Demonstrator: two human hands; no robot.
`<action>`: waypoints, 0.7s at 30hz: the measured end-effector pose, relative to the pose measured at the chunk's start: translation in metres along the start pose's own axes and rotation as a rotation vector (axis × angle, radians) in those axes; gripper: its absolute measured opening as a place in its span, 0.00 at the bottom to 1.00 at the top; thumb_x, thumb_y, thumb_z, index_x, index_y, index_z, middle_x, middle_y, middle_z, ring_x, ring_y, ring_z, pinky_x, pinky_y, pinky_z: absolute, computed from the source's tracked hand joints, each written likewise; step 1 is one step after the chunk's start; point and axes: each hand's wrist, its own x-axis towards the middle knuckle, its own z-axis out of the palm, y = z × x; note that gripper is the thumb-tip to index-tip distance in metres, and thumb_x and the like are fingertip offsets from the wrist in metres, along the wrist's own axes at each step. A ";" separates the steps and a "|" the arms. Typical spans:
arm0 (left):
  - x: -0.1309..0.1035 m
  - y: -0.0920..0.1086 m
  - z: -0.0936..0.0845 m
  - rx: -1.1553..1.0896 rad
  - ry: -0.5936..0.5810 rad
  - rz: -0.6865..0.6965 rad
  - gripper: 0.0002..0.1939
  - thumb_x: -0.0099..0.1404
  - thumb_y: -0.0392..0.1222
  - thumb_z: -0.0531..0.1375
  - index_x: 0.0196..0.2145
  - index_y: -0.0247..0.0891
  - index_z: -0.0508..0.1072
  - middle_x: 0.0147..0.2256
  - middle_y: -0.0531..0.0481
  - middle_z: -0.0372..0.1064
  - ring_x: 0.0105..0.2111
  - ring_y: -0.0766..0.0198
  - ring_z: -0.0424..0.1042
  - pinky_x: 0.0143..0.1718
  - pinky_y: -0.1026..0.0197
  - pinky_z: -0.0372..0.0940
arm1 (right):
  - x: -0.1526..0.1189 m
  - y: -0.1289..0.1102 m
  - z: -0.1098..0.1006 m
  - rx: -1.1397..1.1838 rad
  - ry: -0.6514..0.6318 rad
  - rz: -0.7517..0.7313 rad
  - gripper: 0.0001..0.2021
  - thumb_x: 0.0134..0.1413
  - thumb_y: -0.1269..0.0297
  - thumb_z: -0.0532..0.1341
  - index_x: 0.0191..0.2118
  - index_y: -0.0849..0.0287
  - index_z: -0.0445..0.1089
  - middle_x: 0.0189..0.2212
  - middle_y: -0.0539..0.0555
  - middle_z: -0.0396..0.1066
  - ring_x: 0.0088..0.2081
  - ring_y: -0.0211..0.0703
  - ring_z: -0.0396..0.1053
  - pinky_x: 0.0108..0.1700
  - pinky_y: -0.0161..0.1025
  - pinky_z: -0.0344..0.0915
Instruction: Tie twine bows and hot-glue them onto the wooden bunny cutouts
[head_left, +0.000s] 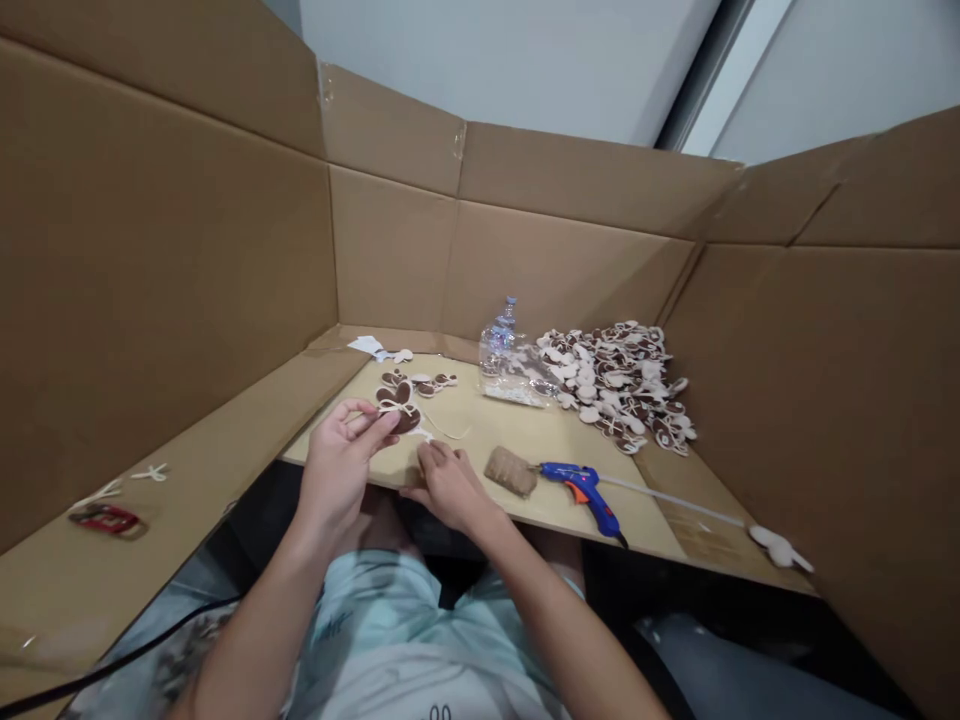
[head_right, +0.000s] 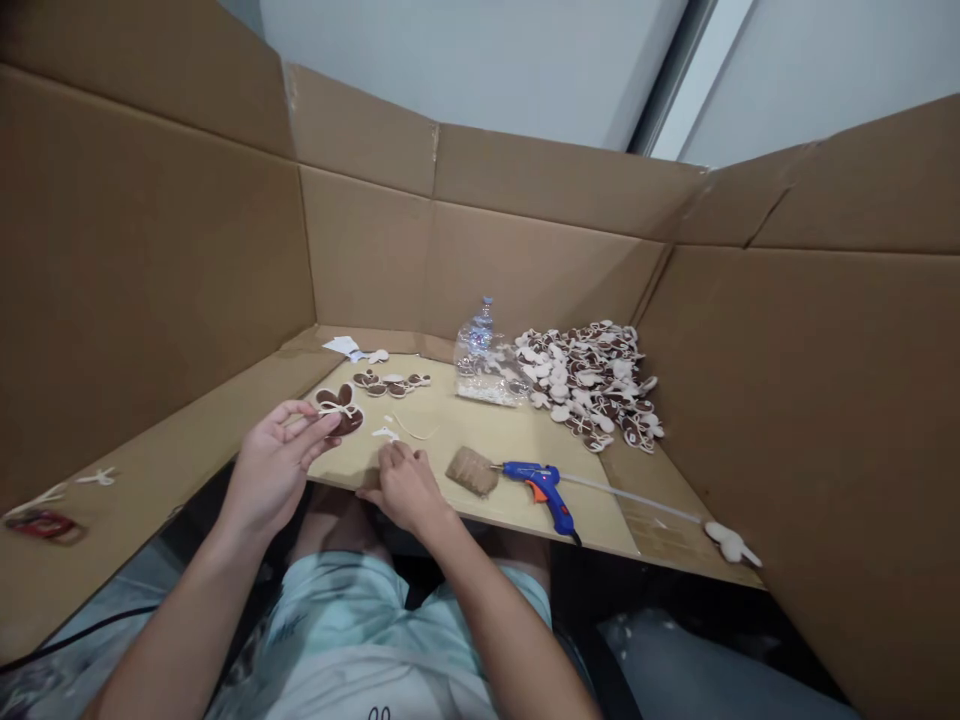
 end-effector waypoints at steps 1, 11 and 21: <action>0.000 0.000 -0.001 0.005 0.002 0.009 0.17 0.49 0.39 0.71 0.29 0.37 0.65 0.26 0.54 0.74 0.30 0.67 0.74 0.31 0.69 0.67 | 0.002 0.001 0.003 0.009 0.000 -0.002 0.20 0.54 0.57 0.64 0.48 0.65 0.68 0.49 0.67 0.71 0.53 0.58 0.65 0.50 0.53 0.63; -0.002 -0.001 0.001 0.018 0.018 0.034 0.14 0.52 0.39 0.69 0.29 0.38 0.65 0.26 0.54 0.72 0.31 0.66 0.74 0.30 0.69 0.64 | -0.022 0.009 0.017 0.226 0.166 0.201 0.05 0.49 0.70 0.67 0.35 0.58 0.76 0.33 0.55 0.78 0.35 0.43 0.74 0.38 0.36 0.68; -0.007 -0.002 0.000 0.017 -0.015 0.012 0.14 0.52 0.39 0.69 0.28 0.38 0.65 0.26 0.55 0.72 0.32 0.66 0.74 0.33 0.67 0.66 | -0.035 0.008 0.021 0.385 0.300 0.341 0.04 0.51 0.70 0.63 0.30 0.57 0.76 0.28 0.52 0.79 0.30 0.44 0.75 0.35 0.38 0.70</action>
